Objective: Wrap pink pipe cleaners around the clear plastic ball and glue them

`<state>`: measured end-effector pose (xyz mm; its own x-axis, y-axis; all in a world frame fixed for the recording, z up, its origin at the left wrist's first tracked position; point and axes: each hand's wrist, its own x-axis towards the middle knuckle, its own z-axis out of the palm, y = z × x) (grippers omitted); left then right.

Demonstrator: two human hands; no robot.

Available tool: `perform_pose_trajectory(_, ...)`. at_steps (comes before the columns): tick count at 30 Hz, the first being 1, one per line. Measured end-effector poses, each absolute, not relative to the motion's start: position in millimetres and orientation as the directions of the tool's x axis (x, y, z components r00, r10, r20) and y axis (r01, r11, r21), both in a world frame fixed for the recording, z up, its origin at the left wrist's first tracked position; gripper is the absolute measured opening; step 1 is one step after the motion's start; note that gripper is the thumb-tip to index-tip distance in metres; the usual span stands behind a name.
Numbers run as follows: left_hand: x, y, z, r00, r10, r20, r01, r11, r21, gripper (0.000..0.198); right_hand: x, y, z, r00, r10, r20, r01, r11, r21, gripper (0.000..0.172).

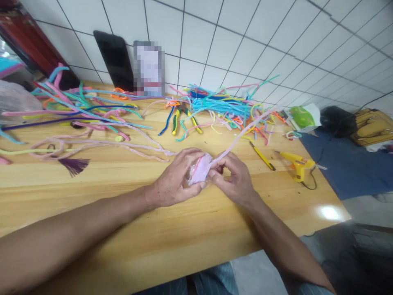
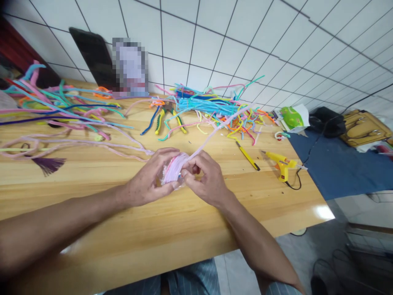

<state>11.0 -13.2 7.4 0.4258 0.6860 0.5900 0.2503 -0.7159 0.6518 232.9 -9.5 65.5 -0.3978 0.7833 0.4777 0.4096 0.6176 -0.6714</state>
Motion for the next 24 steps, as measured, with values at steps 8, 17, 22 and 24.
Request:
perform_pose_trajectory(8,10.8,-12.8,7.3,0.425,0.693,0.582,0.253,-0.708,0.659,0.066,241.2,-2.0,65.7,-0.466,0.777,0.423,0.386,0.609,-0.693,0.013)
perform_pose_trajectory(17,10.2,-11.9,9.2,0.426,0.688,0.587,0.255,-0.714,0.652,0.066,240.8,-5.9,56.6,-0.227,0.934,0.275,0.191,0.320,-0.928,0.019)
perform_pose_trajectory(22,10.3,-12.6,10.6,0.430,0.700,0.571,0.269,-0.702,0.659,0.066,239.1,-3.8,61.2,-0.239,0.962,0.129,-0.019,0.129,-0.992,0.017)
perform_pose_trajectory(24,10.2,-12.8,10.5,0.428,0.700,0.572,0.269,-0.703,0.658,0.067,240.0,-1.4,60.3,-0.256,0.962,0.100,-0.065,0.086,-0.994,0.025)
